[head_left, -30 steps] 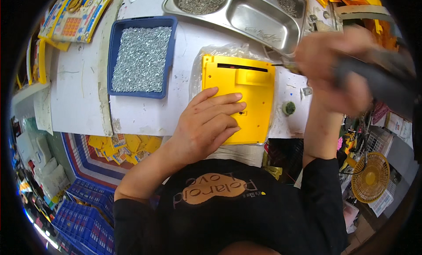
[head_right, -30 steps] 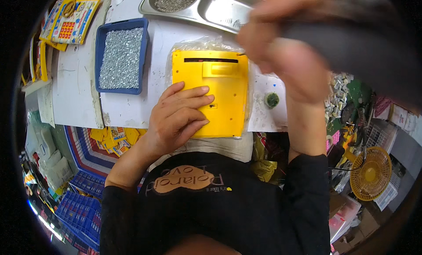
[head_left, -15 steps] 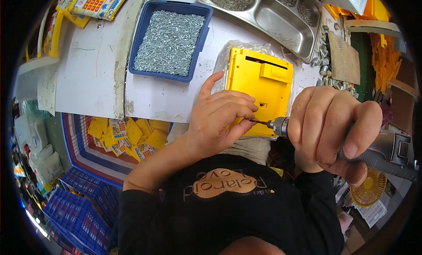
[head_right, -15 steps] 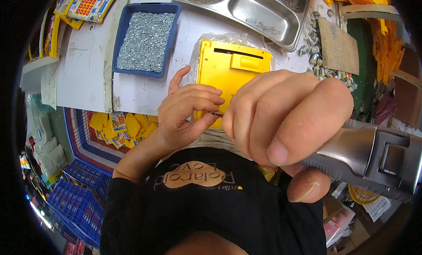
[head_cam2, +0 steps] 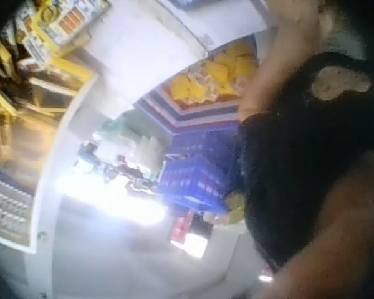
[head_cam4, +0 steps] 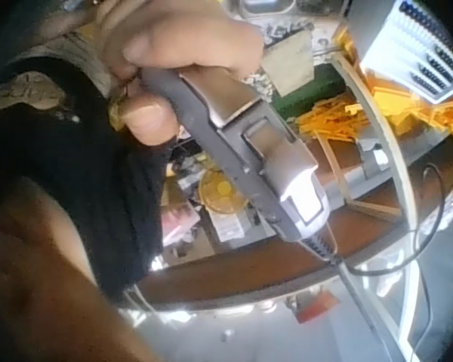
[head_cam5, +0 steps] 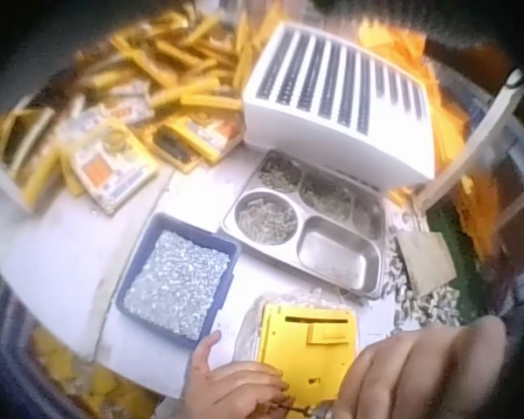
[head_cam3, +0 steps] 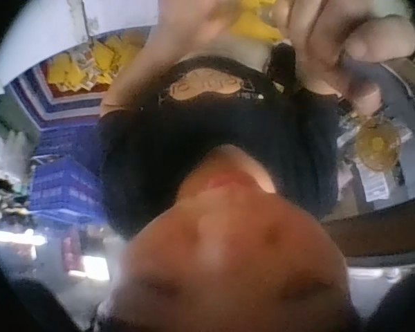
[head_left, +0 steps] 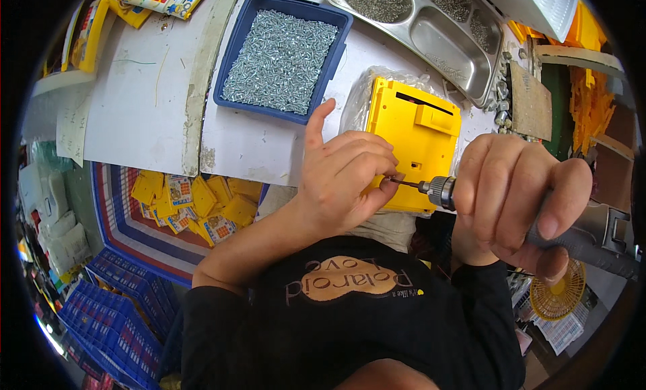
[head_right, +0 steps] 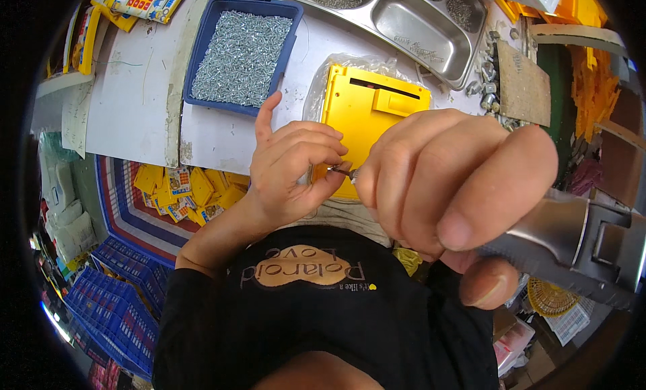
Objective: The person assembles the internal components of a toy electronics project by placing a motor and circuit board into a toy casing, securing them with screws using a power screwdriver, and then soldering wires to the circuit board with a soldering iron.
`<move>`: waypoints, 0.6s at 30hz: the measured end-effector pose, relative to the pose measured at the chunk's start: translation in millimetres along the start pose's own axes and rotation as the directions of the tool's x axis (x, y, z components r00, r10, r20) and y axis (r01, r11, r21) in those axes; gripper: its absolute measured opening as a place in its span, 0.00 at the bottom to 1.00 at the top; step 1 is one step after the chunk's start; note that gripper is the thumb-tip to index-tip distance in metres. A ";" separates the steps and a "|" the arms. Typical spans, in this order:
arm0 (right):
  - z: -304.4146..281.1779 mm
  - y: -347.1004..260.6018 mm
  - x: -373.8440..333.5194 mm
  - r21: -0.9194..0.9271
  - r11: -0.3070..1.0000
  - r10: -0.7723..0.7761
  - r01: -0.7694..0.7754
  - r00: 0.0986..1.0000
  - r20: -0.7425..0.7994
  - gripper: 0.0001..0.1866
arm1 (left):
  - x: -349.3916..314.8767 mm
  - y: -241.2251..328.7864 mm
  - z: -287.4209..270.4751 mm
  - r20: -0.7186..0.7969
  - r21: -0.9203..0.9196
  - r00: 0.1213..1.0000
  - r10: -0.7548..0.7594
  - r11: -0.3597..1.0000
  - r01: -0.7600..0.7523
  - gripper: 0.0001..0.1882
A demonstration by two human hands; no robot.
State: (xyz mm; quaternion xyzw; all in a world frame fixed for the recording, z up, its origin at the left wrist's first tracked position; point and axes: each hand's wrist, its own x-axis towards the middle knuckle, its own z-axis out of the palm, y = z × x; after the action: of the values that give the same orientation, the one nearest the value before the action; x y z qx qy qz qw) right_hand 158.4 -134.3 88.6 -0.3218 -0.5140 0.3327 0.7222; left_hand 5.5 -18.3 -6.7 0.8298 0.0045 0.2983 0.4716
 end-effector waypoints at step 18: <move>-37.6 60.4 22.7 -0.394 0.909 0.055 -0.138 0.975 -0.215 0.08 | -7.6 -5.4 7.8 0.136 0.175 0.989 0.061 0.981 -0.085 0.09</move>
State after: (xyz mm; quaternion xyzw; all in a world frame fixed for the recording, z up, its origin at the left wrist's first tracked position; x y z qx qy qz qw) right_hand 191.0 -86.0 41.8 -0.5217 -0.4802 0.2202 0.6699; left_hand 4.6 -23.6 -17.6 0.8862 -0.0296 0.2592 0.3828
